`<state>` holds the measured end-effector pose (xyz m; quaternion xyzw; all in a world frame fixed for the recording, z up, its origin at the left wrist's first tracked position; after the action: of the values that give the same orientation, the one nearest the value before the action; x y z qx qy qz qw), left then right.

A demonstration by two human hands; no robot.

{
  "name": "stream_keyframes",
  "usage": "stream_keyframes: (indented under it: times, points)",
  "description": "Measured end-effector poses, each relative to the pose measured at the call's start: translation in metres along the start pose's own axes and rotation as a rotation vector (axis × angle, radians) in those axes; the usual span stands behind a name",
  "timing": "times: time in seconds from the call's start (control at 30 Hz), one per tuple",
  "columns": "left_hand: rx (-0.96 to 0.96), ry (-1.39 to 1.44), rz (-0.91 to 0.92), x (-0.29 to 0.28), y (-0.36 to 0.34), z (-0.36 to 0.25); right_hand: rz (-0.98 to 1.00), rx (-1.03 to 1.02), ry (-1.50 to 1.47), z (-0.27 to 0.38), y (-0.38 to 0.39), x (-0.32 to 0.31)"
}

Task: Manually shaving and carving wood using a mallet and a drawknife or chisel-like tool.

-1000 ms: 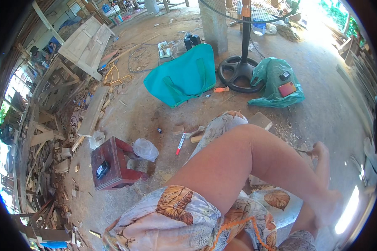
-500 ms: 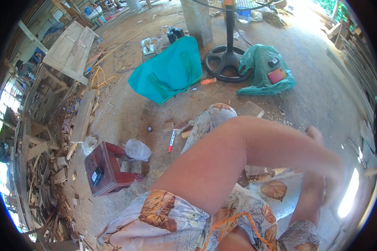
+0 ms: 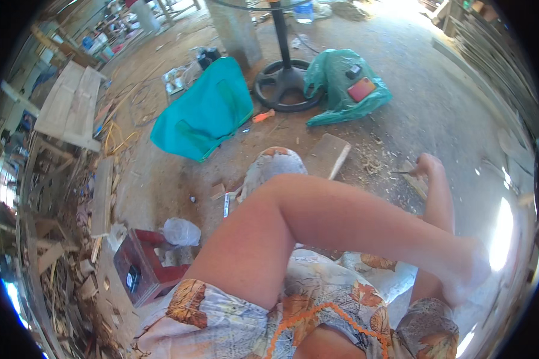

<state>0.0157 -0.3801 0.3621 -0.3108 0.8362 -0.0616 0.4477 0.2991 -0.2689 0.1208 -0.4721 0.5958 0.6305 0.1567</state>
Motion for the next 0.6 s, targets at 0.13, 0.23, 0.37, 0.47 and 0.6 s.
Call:
stream_keyframes:
  times: [0.13,0.23,0.37,0.47,0.6]
  points:
    - [0.045,0.079,0.096,-0.025,0.010,-0.028,0.027,0.045,-0.007,-0.001,0.018,0.001]
    - [0.020,0.038,0.222,-0.043,0.013,-0.018,-0.026,0.039,0.020,-0.002,0.023,-0.003]
    - [-0.198,-0.270,0.265,-0.072,0.022,0.036,-0.036,0.004,0.026,0.015,0.013,-0.006]
    - [-0.269,-0.476,0.307,-0.079,0.015,0.057,-0.006,0.055,0.032,-0.021,0.013,0.010]
    - [-0.333,-0.368,0.248,-0.072,0.023,0.037,0.012,0.015,0.056,-0.011,0.005,0.009]
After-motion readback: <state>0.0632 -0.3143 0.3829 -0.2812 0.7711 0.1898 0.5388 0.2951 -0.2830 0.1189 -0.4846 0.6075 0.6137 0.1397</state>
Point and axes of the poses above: each hand's wrist, its own y-axis away from the middle knuckle, its own x-axis out of the palm, z = x × y, the point moved 9 cm from there along -y, towards the middle knuckle, and after that the axes turned 6 degrees about z, right-handed, at the moved point
